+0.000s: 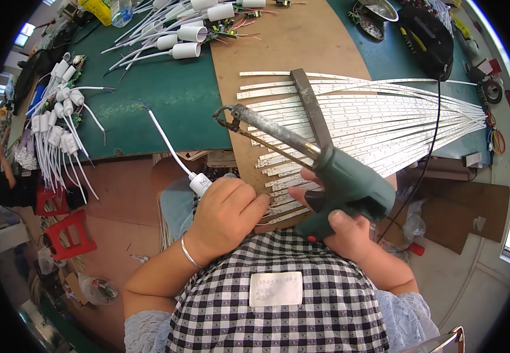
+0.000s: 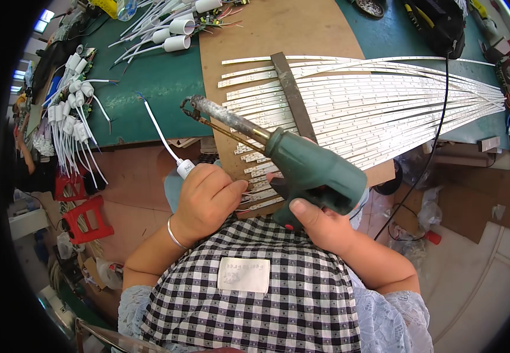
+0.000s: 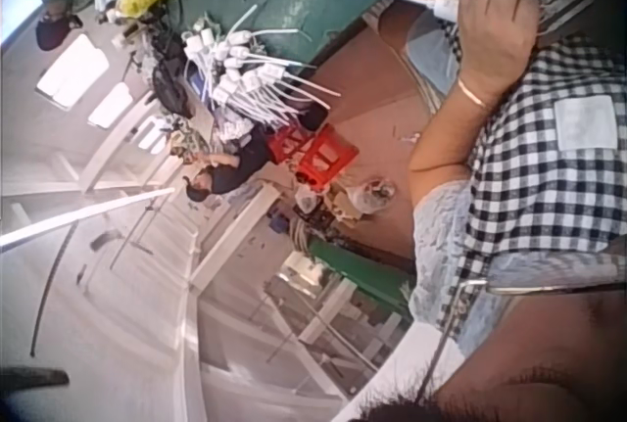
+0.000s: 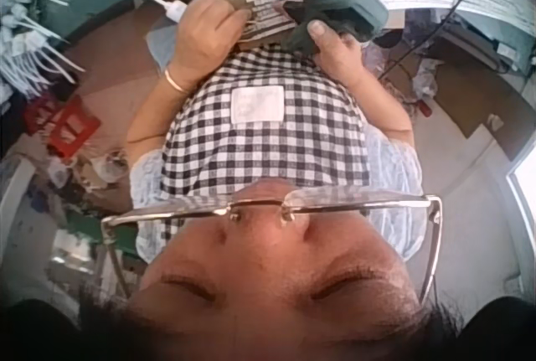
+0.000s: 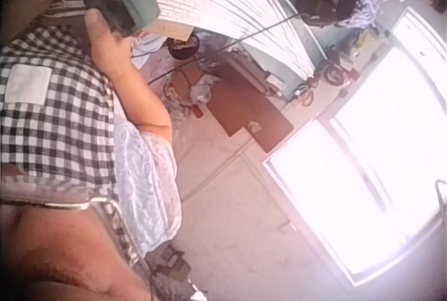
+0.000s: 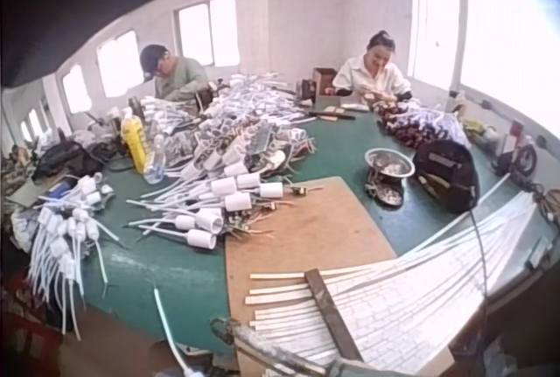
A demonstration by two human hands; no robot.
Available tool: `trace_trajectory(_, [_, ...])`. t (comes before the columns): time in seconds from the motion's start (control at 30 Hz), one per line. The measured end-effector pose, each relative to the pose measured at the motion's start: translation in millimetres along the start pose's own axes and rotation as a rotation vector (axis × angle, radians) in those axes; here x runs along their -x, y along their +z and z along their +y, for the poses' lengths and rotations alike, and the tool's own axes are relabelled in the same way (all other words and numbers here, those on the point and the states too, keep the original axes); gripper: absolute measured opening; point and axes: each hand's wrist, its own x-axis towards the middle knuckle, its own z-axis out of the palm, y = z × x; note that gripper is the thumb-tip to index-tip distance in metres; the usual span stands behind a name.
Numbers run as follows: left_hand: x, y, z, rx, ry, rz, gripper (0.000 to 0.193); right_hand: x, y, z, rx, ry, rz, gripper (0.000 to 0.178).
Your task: The person uses a soldering iron to attach wires to LED strips laid out on a wooden board. They repeatedly pick up LED strips, align the wires, and apply solder to secure the connections.
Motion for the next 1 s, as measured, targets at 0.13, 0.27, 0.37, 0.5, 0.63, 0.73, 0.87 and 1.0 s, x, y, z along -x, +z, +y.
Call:
trace_trajectory(0.13, [1, 1, 0, -0.008, -0.001, -0.005, 0.024, 1, 2, -3, 0.064, 0.015, 0.005, 0.099])
trace_trajectory(0.27, [1, 0, 0, -0.016, -0.004, -0.012, 0.025, 0, 0, -2, 0.055, 0.014, -0.012, 0.107])
trace_trajectory(0.37, [1, -1, 0, -0.016, -0.005, -0.031, 0.024, -1, -3, -1, 0.021, 0.076, -0.063, 0.112])
trace_trajectory(0.5, [1, -1, 0, -0.03, -0.006, -0.058, 0.022, -3, 2, 3, 0.006, 0.054, -0.003, 0.119])
trace_trajectory(0.63, [1, -2, 1, -0.038, -0.005, -0.073, 0.022, -3, -1, 13, 0.009, -0.018, 0.034, 0.12])
trace_trajectory(0.73, [0, -2, 1, -0.042, -0.006, -0.069, 0.022, -3, -1, 12, 0.005, -0.013, 0.032, 0.12])
trace_trajectory(0.87, [-1, -4, 2, -0.046, -0.018, -0.083, 0.021, -2, -1, 12, 0.009, -0.018, 0.029, 0.119])
trace_trajectory(1.0, [-2, -4, 3, -0.05, -0.02, -0.088, 0.021, -3, -1, 12, 0.011, -0.025, 0.023, 0.117])
